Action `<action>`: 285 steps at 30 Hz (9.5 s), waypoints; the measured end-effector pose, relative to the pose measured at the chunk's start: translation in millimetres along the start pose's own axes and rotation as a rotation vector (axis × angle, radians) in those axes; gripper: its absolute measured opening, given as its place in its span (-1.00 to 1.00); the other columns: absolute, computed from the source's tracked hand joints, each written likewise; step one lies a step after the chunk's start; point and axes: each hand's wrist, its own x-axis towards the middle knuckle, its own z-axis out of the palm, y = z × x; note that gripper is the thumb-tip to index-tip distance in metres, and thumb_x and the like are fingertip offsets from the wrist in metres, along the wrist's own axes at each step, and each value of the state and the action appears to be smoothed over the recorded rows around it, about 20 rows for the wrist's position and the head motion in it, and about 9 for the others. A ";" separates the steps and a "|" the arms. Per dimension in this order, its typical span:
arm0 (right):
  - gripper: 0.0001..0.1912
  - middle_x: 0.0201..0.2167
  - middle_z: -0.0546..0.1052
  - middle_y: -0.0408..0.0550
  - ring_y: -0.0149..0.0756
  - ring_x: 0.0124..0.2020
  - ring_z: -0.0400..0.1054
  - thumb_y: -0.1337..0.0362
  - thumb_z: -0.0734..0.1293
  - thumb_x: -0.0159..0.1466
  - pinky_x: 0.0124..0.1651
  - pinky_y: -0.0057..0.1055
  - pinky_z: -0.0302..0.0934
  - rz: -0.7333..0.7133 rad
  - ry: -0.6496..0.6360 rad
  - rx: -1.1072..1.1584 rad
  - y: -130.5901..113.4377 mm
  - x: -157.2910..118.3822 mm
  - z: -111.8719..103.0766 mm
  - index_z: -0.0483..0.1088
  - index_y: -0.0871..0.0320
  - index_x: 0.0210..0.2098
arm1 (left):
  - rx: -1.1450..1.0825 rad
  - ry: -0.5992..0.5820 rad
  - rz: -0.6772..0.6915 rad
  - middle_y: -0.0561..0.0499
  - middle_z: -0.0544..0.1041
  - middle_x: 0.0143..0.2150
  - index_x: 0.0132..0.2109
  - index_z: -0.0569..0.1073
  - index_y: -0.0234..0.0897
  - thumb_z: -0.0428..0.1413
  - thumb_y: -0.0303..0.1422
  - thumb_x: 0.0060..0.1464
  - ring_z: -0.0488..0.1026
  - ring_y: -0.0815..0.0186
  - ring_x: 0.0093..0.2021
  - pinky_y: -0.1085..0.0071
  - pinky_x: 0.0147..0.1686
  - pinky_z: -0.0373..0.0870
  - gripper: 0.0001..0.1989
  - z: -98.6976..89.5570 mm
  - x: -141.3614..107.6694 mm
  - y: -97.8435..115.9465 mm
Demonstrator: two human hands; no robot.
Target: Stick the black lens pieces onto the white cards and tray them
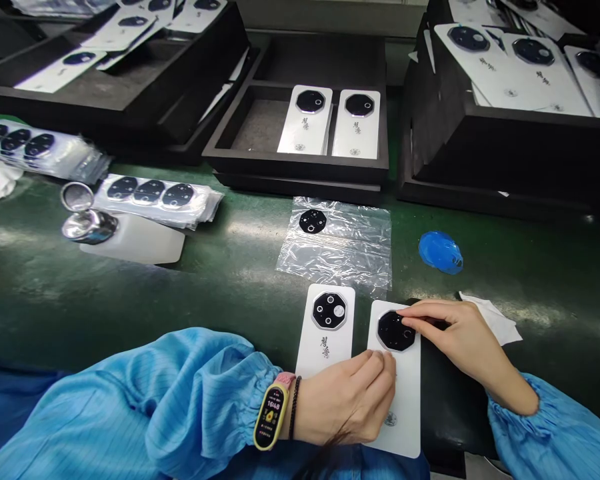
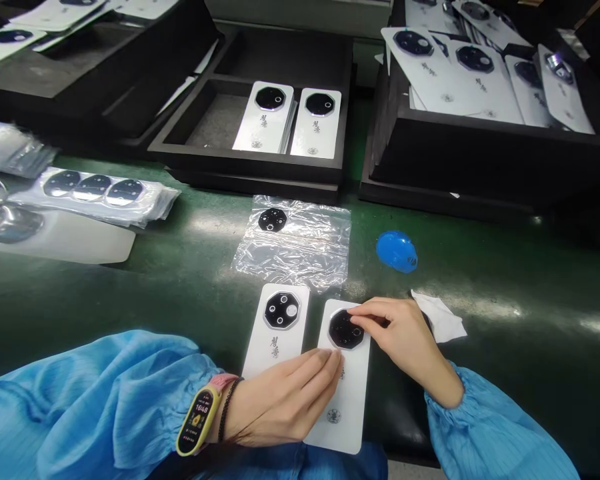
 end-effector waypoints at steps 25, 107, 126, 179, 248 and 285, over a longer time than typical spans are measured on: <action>-0.61 -0.49 0.55 -0.11 -0.40 -0.51 0.45 0.22 0.16 0.36 -0.47 -0.53 0.36 -0.326 0.119 -0.257 0.0 -1.1 4.9 0.54 0.12 -0.45 | 0.044 0.000 -0.003 -0.34 0.56 -0.16 -0.10 0.50 -0.67 -0.05 -0.53 0.12 0.51 0.17 -0.30 0.34 -0.25 0.46 -0.69 -3.1 1.9 -0.6; -0.80 -0.32 0.53 0.01 -0.22 -0.30 0.43 0.44 0.17 0.34 -0.25 -0.29 0.34 -0.367 0.550 -1.004 24.8 -42.4 -17.0 0.39 0.20 -0.15 | 0.168 -0.026 -0.053 -0.30 0.50 -0.05 -0.06 0.49 -0.55 0.04 -0.37 0.14 0.51 0.07 -0.12 0.20 -0.10 0.39 -0.68 -3.4 -5.6 7.4; -0.77 -0.40 0.50 0.04 -0.32 -0.35 0.43 0.50 0.16 0.32 -0.20 -0.43 0.40 -0.527 0.316 -0.655 -15.1 -20.2 37.4 0.44 0.31 -0.21 | 0.052 0.095 -0.175 -0.18 0.57 -0.12 -0.10 0.54 -0.53 -0.02 -0.43 0.11 0.49 0.16 -0.09 0.36 -0.15 0.40 -0.67 4.1 -6.3 10.1; -0.74 -0.33 0.53 0.02 -0.32 -0.26 0.43 0.52 0.11 0.33 -0.17 -0.43 0.43 -0.516 0.333 -0.573 -1.5 -62.1 35.6 0.39 0.26 -0.16 | 0.222 0.031 -0.054 -0.12 0.58 -0.14 -0.08 0.53 -0.45 -0.06 -0.45 0.14 0.52 0.18 -0.13 0.32 -0.14 0.46 -0.67 -1.2 -2.8 10.5; -0.63 -0.27 0.44 -0.03 -0.15 -0.20 0.31 0.43 0.38 -0.03 -0.13 -0.23 0.21 -0.211 -0.042 -0.532 -92.6 162.0 78.5 0.33 0.17 -0.20 | 0.162 0.240 -0.422 0.04 0.43 -0.55 -0.48 0.40 -0.32 -0.09 -0.51 0.18 0.32 0.36 -0.52 0.41 -0.42 0.22 -0.70 2.8 -79.6 -141.2; -0.39 0.00 0.49 -0.06 -0.25 -0.03 0.43 0.37 0.23 0.16 -0.01 -0.27 0.40 -0.392 0.017 -0.142 -38.0 53.7 13.6 0.14 0.04 0.21 | -0.363 0.263 0.057 -0.11 0.55 -0.27 -0.22 0.47 -0.46 -0.04 -0.45 0.18 0.46 0.30 -0.15 0.45 -0.11 0.40 -0.80 -14.0 -63.5 -55.2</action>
